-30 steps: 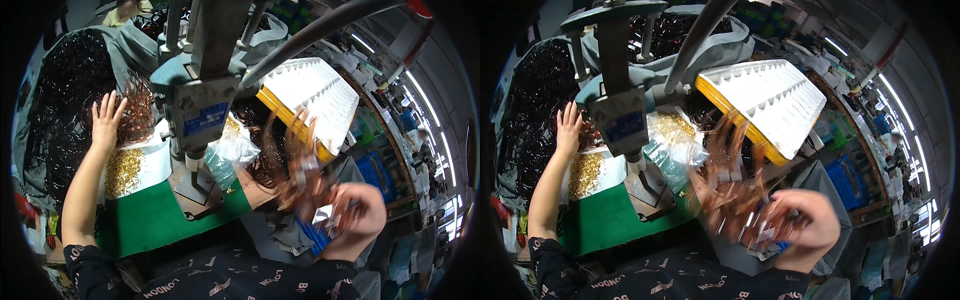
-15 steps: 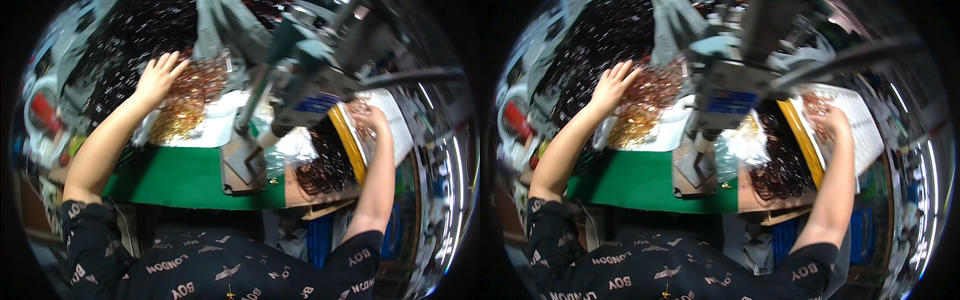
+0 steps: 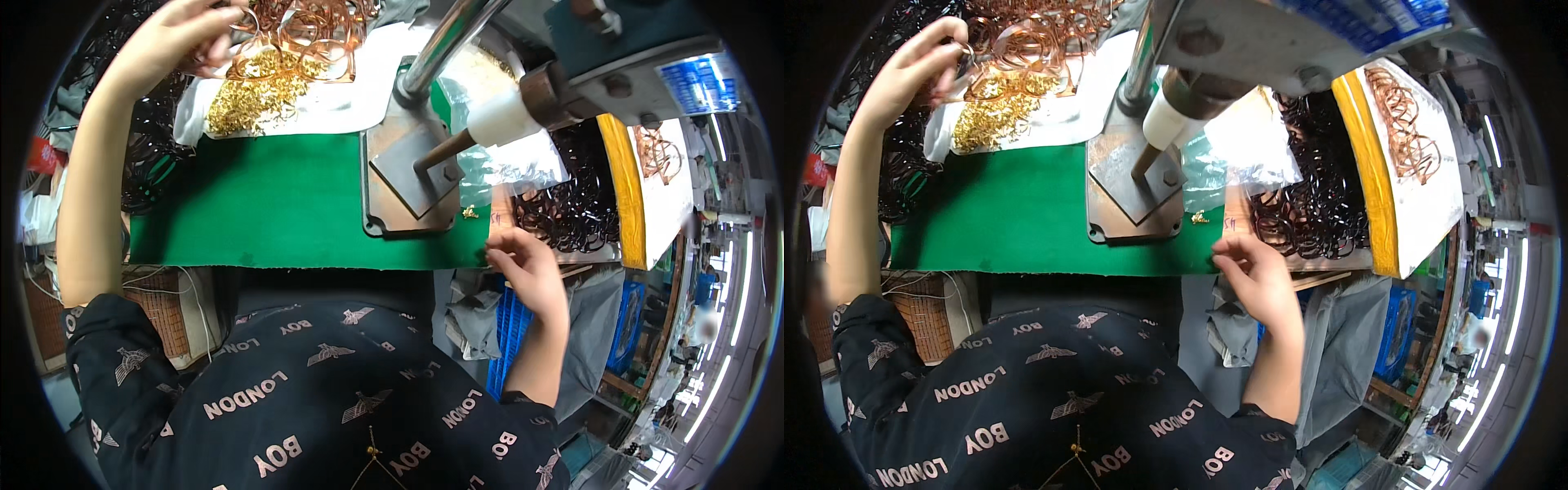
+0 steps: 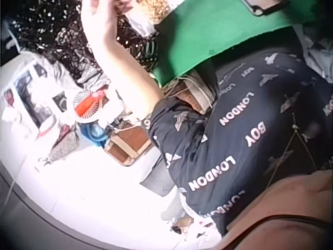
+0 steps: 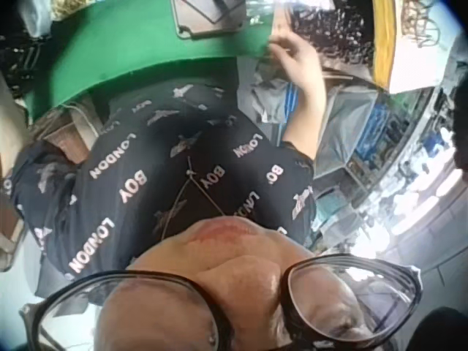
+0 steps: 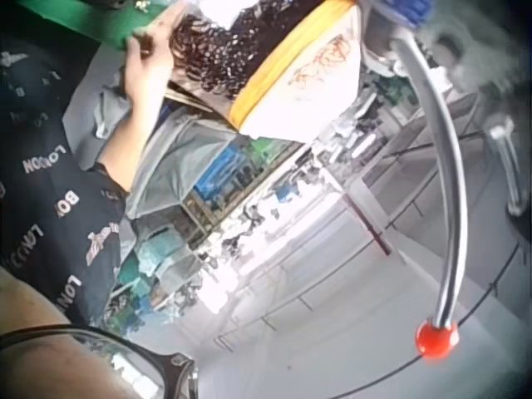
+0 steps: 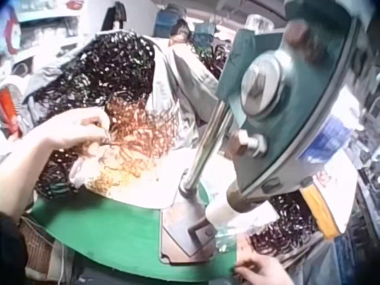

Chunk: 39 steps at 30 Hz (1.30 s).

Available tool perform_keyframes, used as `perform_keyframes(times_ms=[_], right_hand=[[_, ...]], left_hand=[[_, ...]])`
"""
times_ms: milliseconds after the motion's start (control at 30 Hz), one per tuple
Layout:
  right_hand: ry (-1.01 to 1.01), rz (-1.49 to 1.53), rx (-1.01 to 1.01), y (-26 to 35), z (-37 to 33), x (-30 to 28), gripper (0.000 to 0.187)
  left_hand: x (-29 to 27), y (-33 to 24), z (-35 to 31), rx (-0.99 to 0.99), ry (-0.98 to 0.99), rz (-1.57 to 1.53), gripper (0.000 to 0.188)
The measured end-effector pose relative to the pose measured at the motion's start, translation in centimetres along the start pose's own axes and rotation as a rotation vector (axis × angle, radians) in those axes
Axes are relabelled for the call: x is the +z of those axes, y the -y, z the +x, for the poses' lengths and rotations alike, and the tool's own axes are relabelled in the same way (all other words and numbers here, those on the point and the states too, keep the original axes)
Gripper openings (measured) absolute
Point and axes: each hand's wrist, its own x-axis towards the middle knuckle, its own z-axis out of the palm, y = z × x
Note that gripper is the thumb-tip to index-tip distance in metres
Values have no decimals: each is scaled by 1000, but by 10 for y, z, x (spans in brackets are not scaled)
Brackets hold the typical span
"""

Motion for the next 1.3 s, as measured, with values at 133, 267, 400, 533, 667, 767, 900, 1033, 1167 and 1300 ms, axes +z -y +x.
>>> perform_keyframes(times_ms=[133, 267, 400, 533, 667, 767, 900, 1033, 1167, 1300], right_hand=[[-141, -88, 37, -27, 23, 25, 6], [-208, -193, -25, -19, 37, 36, 7], [-234, -305, -162, -18, 46, 38, 8], [-205, -346, -147, -16, 46, 38, 6], [-225, -608, -346, -9, 45, 41, 6], [-274, -753, -450, -7, 40, 46, 7], [-217, -648, -210, 15, 25, 45, 5], [-117, 96, -116, 69, -5, 46, 4], [7, 473, -272, 111, -24, 53, 6], [42, 419, -393, 127, -22, 54, 5]], left_hand=[[26, -31, -41, 237, -68, -651, 48], [55, -50, -77, 296, 105, -1200, 29], [93, -68, -104, 343, -62, -1214, 49], [109, -61, -113, 359, -192, -1059, 69], [127, -71, -114, 368, -325, -885, 88], [152, -85, -104, 274, -416, -868, 98], [180, -84, -95, 240, -179, -970, 108], [196, -84, -94, 308, -56, -984, 104], [189, -94, -86, 545, -93, -472, 104], [209, -92, -76, 592, -219, -454, 105]])
